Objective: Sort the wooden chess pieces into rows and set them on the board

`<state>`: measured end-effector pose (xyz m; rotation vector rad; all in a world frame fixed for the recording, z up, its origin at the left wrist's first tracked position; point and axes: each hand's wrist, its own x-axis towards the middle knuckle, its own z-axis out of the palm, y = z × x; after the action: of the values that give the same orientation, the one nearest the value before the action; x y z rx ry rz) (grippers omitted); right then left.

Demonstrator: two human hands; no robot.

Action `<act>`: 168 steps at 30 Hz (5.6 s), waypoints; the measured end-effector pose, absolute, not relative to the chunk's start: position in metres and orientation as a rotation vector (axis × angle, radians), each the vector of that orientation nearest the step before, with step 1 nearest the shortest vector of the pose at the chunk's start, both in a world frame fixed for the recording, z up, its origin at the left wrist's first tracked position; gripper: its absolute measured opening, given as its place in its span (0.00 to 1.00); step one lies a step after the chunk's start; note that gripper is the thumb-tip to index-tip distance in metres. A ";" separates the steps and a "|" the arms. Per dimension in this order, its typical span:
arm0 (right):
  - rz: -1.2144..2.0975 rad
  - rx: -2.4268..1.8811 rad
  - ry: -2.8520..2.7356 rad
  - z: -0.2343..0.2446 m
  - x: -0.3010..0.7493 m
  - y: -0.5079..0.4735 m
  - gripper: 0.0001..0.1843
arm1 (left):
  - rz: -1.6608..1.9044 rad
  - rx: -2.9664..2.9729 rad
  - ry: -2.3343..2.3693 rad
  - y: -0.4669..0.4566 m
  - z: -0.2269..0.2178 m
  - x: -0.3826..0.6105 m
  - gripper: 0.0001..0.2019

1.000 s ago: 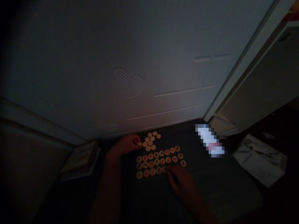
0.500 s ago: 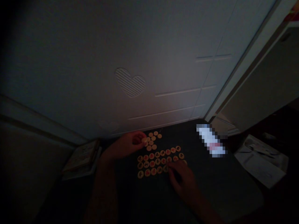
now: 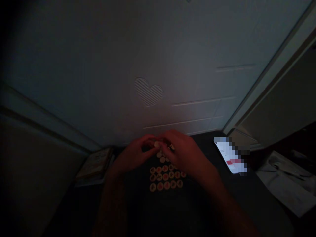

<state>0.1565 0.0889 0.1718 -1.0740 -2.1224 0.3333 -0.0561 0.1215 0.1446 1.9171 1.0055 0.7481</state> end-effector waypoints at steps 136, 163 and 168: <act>0.270 -1.603 -1.820 -0.016 0.190 -0.059 0.14 | 0.617 2.235 1.327 0.162 0.057 -0.044 0.12; 0.326 -1.577 -1.814 -0.017 0.192 -0.060 0.12 | 0.288 2.173 1.971 0.160 0.049 -0.035 0.14; 0.332 -1.577 -1.807 -0.016 0.192 -0.062 0.13 | 0.280 2.176 2.012 0.161 0.044 -0.036 0.15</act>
<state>0.1915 -0.0616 -0.0161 -1.5768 -1.8066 0.3317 -0.0358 0.1612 0.0444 2.1760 2.0124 0.2798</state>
